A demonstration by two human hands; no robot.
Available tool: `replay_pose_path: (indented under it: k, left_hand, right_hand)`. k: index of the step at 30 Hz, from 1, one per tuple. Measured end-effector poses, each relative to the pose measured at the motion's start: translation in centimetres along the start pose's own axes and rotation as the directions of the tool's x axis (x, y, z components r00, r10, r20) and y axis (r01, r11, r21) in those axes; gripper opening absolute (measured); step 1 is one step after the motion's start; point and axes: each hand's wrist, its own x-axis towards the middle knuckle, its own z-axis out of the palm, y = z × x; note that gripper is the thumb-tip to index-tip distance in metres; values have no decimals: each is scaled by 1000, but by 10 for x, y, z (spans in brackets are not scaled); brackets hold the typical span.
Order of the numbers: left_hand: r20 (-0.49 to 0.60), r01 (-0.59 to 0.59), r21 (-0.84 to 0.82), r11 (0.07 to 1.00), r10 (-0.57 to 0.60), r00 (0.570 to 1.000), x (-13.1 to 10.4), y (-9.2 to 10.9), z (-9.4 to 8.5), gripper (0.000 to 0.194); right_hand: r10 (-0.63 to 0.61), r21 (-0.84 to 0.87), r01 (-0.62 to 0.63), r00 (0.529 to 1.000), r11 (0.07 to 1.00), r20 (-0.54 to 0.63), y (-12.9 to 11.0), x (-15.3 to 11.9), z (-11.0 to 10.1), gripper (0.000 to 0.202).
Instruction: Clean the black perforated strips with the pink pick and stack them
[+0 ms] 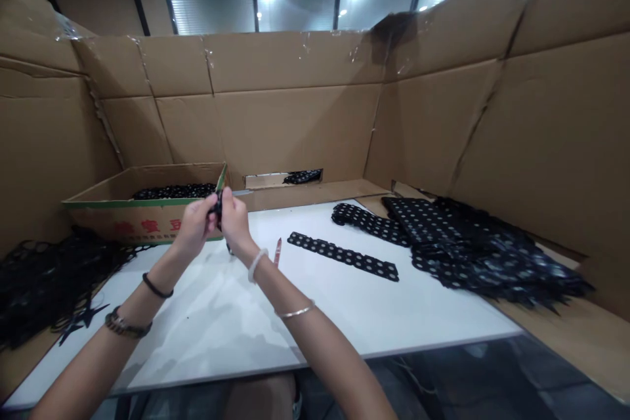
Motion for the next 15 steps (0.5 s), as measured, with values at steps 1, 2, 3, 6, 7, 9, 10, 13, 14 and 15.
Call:
replay_pose_path:
  k: [1,2,3,6,7,9,10,13,14,15]
  left_hand:
    - [-44,-38,-49,998,36,998,8,13,7,45]
    - [-88,-87,-109,990,78,993,15,25,12,44]
    - [-126,-132,-175,976,111,986,22,35,17,44]
    - [-199,-190,-367,911,122,972,36,53,24,46]
    - [-206,-180,-413,893,101,973,40,54,24,47]
    - [-190,-129,-475,870,41,981,48,52,21,48]
    - [-176,-97,-498,862,8,984,51,49,20,47]
    - [-138,-8,-571,821,-87,987,60,40,16,46]
    - [-133,10,-589,808,-109,985,63,38,15,46]
    - [-133,17,-600,800,-121,984,65,36,14,46]
  right_hand:
    - [-14,38,13,1000,999,20,-13,12,6,55]
    - [-30,74,27,999,997,41,-24,23,13,53]
    - [-51,104,45,997,994,55,-33,32,19,51]
    - [-130,173,125,991,977,16,-46,51,33,46]
    - [-145,188,145,989,971,-14,-46,54,35,45]
    - [-139,207,150,988,967,-68,-41,58,36,44]
    - [-123,211,138,989,968,-83,-38,60,36,44]
    - [-70,186,85,994,979,-86,-27,67,36,43]
    - [-58,174,72,995,982,-84,-25,70,36,43]
    - [-51,166,64,995,984,-84,-23,74,36,43]
